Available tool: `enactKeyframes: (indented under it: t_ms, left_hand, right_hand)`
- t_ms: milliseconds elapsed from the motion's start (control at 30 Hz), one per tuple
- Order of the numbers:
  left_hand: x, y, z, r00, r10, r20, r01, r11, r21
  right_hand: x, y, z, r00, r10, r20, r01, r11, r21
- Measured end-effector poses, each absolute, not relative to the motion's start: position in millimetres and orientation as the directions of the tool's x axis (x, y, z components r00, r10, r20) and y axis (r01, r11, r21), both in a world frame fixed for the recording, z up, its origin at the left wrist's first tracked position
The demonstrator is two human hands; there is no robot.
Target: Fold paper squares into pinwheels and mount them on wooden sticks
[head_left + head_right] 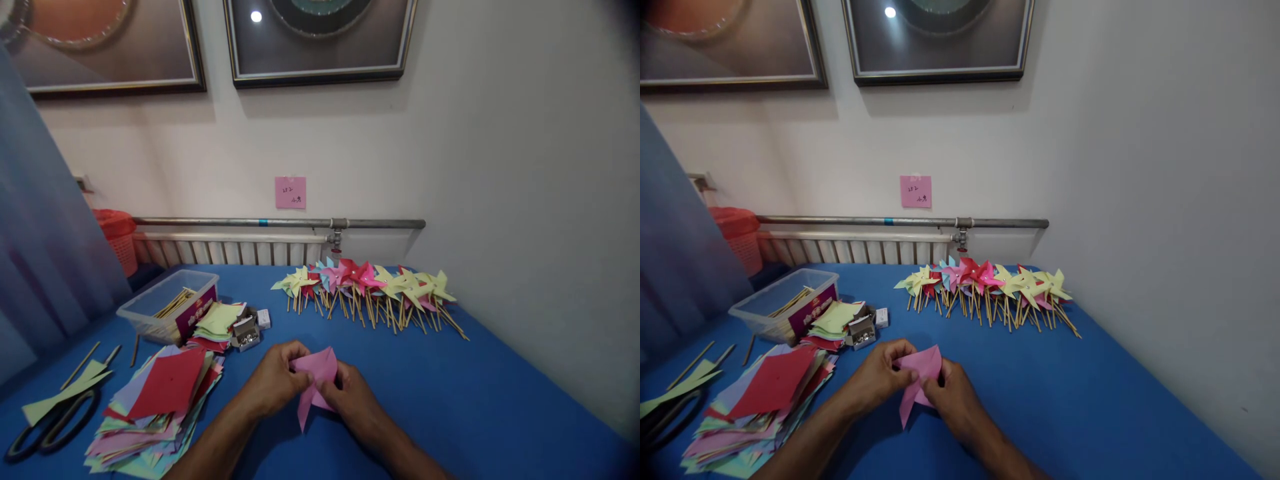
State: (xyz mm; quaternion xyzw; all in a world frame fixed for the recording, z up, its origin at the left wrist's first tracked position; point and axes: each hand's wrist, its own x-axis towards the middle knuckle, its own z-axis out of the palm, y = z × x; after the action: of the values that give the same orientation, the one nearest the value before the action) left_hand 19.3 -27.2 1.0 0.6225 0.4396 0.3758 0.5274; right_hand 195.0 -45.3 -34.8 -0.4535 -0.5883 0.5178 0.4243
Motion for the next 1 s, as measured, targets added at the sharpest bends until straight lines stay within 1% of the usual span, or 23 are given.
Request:
enactKeyframes:
  t_ms: [200,300,400,467,567,633,700,767,867,1000]
  left_hand:
    - [23,-29,-4,0.371,0.928,-0.024,0.146,-0.033,0.989]
    - [23,-27,-8,0.358,0.934,-0.014,0.143,-0.040,0.989]
    - [23,-24,-10,0.320,0.947,0.000,0.097,-0.033,0.995]
    - [23,-21,-10,0.264,0.965,0.017,0.043,-0.029,0.999]
    - [25,-17,-10,0.161,0.987,0.015,-0.075,-0.003,0.997]
    - [27,-15,-10,0.111,0.994,-0.016,-0.183,0.037,0.983]
    - [29,-15,-11,0.074,0.996,-0.051,-0.274,0.070,0.959]
    - [32,-17,-12,0.041,0.997,-0.064,-0.317,0.074,0.945]
    - [36,-22,-11,0.011,0.998,-0.055,-0.322,0.056,0.945]
    - [42,-27,-9,-0.012,0.999,-0.040,-0.322,0.034,0.946]
  right_hand:
    - [193,-47,-33,-0.227,0.974,0.015,0.113,0.042,-0.993]
    - [192,-47,-31,-0.255,0.966,0.028,0.064,0.046,-0.997]
    - [193,-46,-30,-0.282,0.958,0.055,-0.052,0.042,-0.998]
    - [194,-46,-30,-0.275,0.960,0.047,-0.166,0.001,-0.986]
    - [195,-49,-28,-0.266,0.964,0.028,-0.325,-0.062,-0.944]
    - [195,-50,-27,-0.273,0.961,0.036,-0.381,-0.074,-0.921]
    - [194,-50,-29,-0.281,0.958,0.053,-0.398,-0.066,-0.915]
    - [192,-48,-35,-0.284,0.955,0.081,-0.402,-0.042,-0.915]
    - [187,-42,-46,-0.244,0.962,0.124,-0.404,0.016,-0.915]
    - [184,-36,-57,-0.122,0.988,0.090,-0.334,0.044,-0.942]
